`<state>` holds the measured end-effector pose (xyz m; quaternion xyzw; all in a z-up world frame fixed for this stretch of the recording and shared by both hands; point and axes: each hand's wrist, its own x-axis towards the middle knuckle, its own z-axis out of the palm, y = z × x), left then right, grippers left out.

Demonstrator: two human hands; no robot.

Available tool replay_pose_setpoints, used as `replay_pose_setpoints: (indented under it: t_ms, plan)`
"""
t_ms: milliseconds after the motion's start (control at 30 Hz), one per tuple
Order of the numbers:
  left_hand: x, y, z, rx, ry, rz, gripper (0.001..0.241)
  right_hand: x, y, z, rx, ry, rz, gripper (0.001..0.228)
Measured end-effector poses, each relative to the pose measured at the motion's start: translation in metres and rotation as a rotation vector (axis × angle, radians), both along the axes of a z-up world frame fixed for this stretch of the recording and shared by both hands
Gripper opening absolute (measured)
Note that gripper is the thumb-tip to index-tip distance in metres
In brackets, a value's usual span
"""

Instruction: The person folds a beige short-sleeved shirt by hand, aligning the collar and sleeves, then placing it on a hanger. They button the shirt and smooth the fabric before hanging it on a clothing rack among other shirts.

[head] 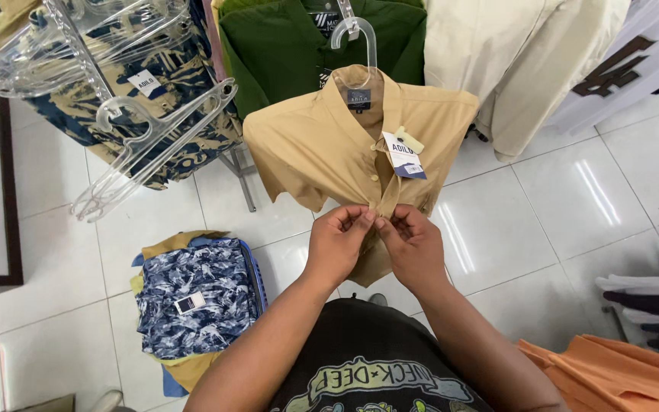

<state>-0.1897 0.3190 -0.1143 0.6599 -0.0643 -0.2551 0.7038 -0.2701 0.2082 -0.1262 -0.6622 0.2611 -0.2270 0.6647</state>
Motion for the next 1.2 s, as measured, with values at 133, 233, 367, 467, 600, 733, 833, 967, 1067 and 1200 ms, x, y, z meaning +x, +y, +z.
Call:
replay_pose_setpoints:
  t_ms: [133,233,367,467,600,733,833,967,1067,1200]
  plan:
    - [0.008,0.006,-0.001,-0.007,-0.023,-0.030,0.014,0.003,0.020,0.021,0.021,-0.026,-0.069,0.007]
    - [0.014,0.011,-0.001,-0.012,-0.007,-0.051,0.015,0.004,0.031,0.017,0.051,-0.049,-0.132,0.008]
    - [0.024,0.022,0.009,-0.004,-0.011,-0.109,0.017,0.001,0.040,0.012,0.007,-0.105,-0.227,0.009]
    - [0.035,0.032,0.027,0.026,-0.029,-0.145,0.018,-0.003,0.043,0.014,-0.019,-0.120,-0.260,0.007]
    - [0.038,0.034,0.044,0.034,-0.063,-0.215,0.016,-0.002,0.049,0.016,-0.026,-0.123,-0.274,0.008]
    - [0.037,0.031,0.037,0.003,-0.092,-0.265,0.015,0.007,0.049,0.011,-0.131,-0.177,-0.302,0.005]
    - [0.033,0.033,0.047,0.031,-0.073,-0.260,0.013,0.004,0.053,0.018,-0.172,-0.191,-0.316,0.006]
    - [0.033,0.036,0.050,0.077,-0.076,-0.247,0.014,0.005,0.060,0.027,-0.247,-0.204,-0.312,0.005]
    - [0.034,0.035,0.042,0.079,-0.118,-0.231,0.012,0.006,0.068,0.035,-0.357,-0.177,-0.316,0.003]
    - [0.035,0.039,0.048,0.093,-0.100,-0.209,0.012,0.005,0.073,0.043,-0.573,-0.132,-0.317,0.007]
